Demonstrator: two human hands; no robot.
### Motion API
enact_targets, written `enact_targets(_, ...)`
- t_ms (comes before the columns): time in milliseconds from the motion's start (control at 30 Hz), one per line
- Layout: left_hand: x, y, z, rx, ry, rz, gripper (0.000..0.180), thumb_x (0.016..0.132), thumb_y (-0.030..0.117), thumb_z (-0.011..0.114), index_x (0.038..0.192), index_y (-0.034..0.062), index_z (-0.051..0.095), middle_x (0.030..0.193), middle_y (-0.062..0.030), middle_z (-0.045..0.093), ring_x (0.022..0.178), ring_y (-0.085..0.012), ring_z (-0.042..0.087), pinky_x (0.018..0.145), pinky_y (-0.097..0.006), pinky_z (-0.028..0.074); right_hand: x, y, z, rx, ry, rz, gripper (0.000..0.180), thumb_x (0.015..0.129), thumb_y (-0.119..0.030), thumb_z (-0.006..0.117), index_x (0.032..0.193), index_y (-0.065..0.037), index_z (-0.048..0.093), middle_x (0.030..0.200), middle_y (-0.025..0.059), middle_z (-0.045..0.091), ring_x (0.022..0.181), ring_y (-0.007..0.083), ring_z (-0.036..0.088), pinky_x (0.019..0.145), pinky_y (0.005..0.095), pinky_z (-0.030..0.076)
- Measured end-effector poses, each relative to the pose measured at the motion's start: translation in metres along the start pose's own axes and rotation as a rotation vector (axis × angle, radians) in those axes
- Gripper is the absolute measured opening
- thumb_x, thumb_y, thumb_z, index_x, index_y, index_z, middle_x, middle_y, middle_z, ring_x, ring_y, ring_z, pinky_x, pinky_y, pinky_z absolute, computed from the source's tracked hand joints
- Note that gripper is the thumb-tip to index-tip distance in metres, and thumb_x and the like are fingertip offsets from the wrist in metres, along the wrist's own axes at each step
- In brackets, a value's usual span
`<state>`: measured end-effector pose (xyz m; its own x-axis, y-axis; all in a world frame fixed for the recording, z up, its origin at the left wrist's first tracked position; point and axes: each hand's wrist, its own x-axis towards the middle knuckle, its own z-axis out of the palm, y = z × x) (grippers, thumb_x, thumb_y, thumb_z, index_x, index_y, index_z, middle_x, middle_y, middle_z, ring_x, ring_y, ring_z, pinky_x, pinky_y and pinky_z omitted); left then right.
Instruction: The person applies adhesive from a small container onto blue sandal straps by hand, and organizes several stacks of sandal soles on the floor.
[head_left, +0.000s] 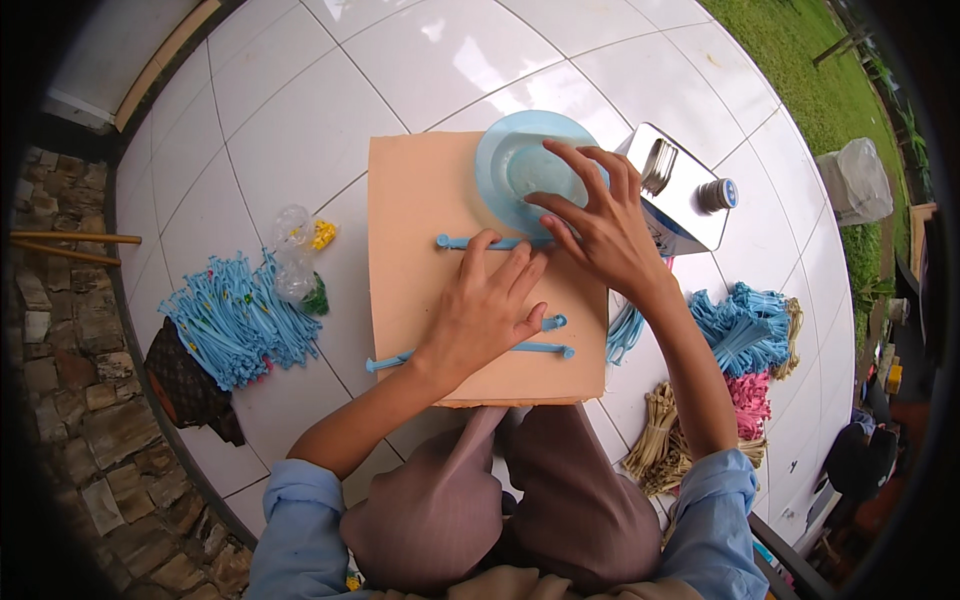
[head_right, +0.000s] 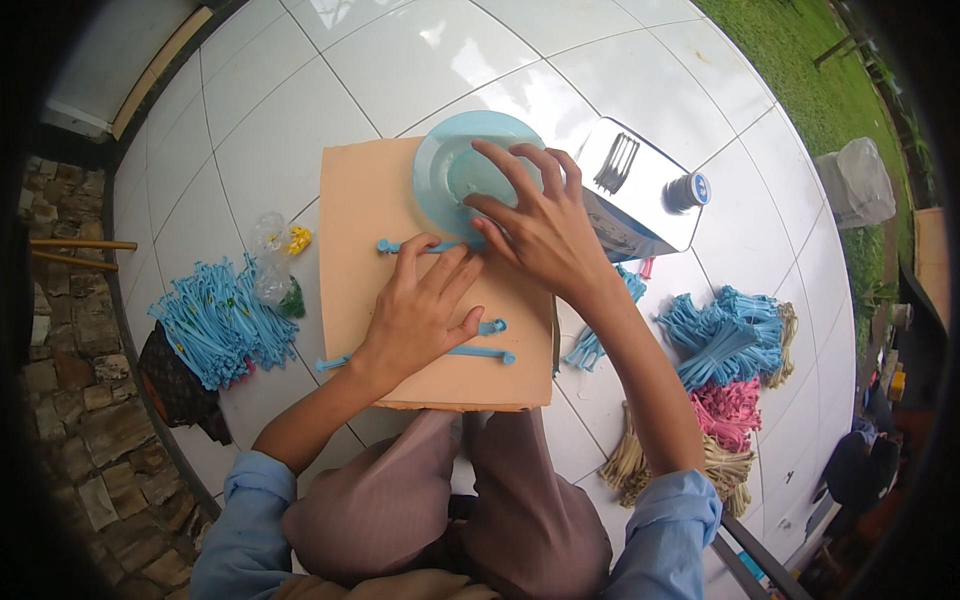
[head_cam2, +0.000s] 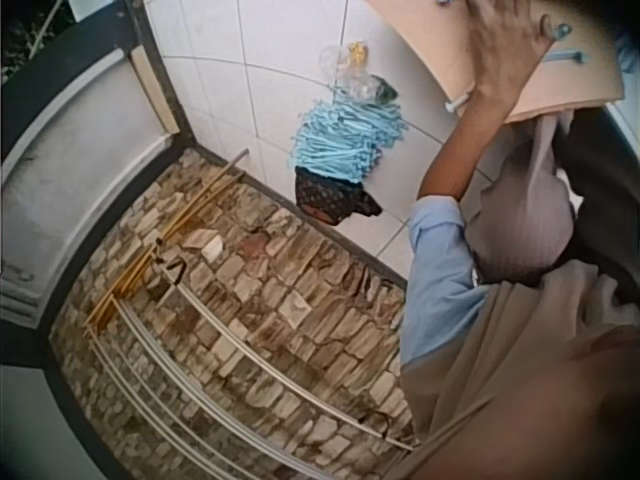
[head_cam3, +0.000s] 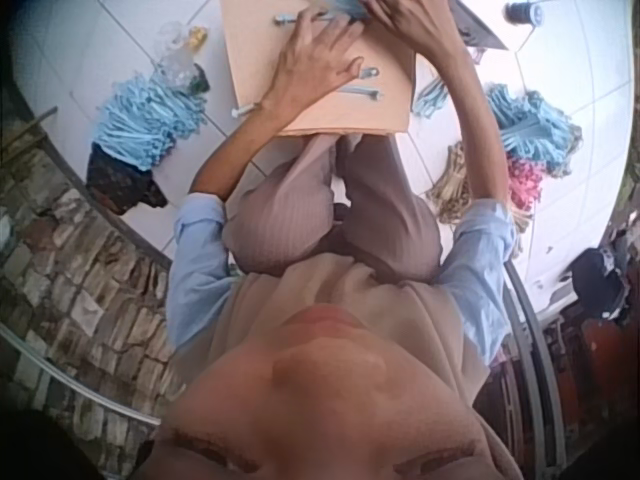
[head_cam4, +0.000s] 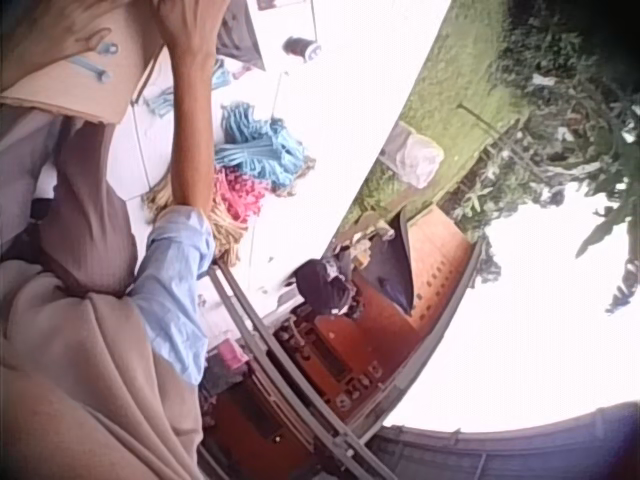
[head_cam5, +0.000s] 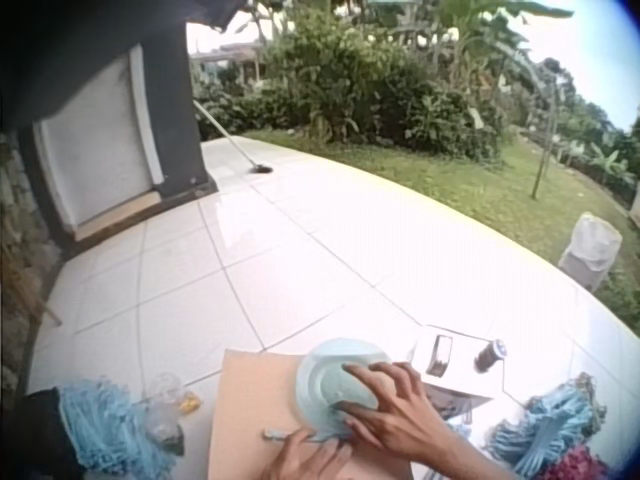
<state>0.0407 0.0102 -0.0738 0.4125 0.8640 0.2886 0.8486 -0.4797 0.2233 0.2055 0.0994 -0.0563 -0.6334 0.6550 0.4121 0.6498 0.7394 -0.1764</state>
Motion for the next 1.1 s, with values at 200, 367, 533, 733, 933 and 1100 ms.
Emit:
enact_targets(200, 0.001, 0.001, -0.001, -0.009, 0.008, -0.01, 0.053, 0.07, 0.025, 0.062, 0.12, 0.0111, 0.05, 0.11, -0.0069, 0.048, 0.103, -0.0298, 0.04, 0.084, -0.034, 0.045, -0.027, -0.008, -0.022, -0.036, 0.205, 0.158, 0.029, 0.068, -0.009, 0.066, 0.095, -0.02, 0.064, 0.128, 0.0054, 0.037, 0.113, 0.0292, 0.034, 0.094, 0.0451, 0.03)
enact_targets(367, 0.001, -0.001, -0.002, -0.039, -0.005, -0.02, 0.054, 0.07, 0.024, 0.062, 0.121, 0.0097, 0.049, 0.11, -0.0073, 0.049, 0.102, -0.0299, 0.04, 0.086, -0.035, 0.043, -0.066, -0.019, -0.013, -0.146, 0.164, 0.135, 0.039, 0.061, -0.008, 0.069, 0.098, -0.021, 0.064, 0.126, 0.0051, 0.038, 0.113, 0.0279, 0.031, 0.093, 0.0442, 0.032)
enact_targets(533, 0.002, 0.001, -0.002, -0.034, -0.015, -0.013, 0.054, 0.071, 0.024, 0.062, 0.121, 0.0085, 0.049, 0.11, -0.0075, 0.049, 0.102, -0.03, 0.039, 0.088, -0.035, 0.041, -0.072, -0.022, -0.003, -0.201, 0.118, 0.138, 0.037, 0.065, -0.023, 0.07, 0.101, -0.025, 0.064, 0.127, 0.002, 0.039, 0.113, 0.0241, 0.031, 0.098, 0.0438, 0.026)
enact_targets(733, 0.002, 0.0, -0.004, -0.017, -0.026, -0.004, 0.054, 0.071, 0.024, 0.062, 0.122, 0.009, 0.048, 0.111, -0.0076, 0.048, 0.102, -0.0301, 0.039, 0.089, -0.036, 0.041, -0.067, -0.02, 0.0, -0.211, 0.077, 0.112, 0.037, 0.065, -0.024, 0.07, 0.102, -0.024, 0.063, 0.126, 0.0022, 0.04, 0.114, 0.0243, 0.031, 0.097, 0.0444, 0.026)
enact_targets(933, 0.002, -0.001, -0.002, -0.033, -0.028, -0.015, 0.054, 0.07, 0.021, 0.062, 0.121, 0.0091, 0.048, 0.111, -0.0075, 0.048, 0.103, -0.0302, 0.039, 0.089, -0.035, 0.041, -0.065, -0.015, -0.015, -0.059, 0.251, 0.268, 0.038, 0.069, 0.0, 0.061, 0.105, -0.013, 0.057, 0.121, 0.0074, 0.045, 0.11, 0.0272, 0.041, 0.095, 0.0406, 0.031)
enact_targets(1100, 0.002, -0.003, -0.001, -0.065, -0.002, -0.013, 0.054, 0.069, 0.02, 0.062, 0.121, 0.0092, 0.049, 0.111, -0.007, 0.048, 0.102, -0.0299, 0.04, 0.087, -0.035, 0.042, -0.078, 0.013, 0.01, 0.393, 0.171, 0.442, 0.041, 0.075, 0.011, 0.051, 0.112, -0.003, 0.042, 0.105, 0.0124, 0.054, 0.104, 0.0291, 0.048, 0.09, 0.0375, 0.037)
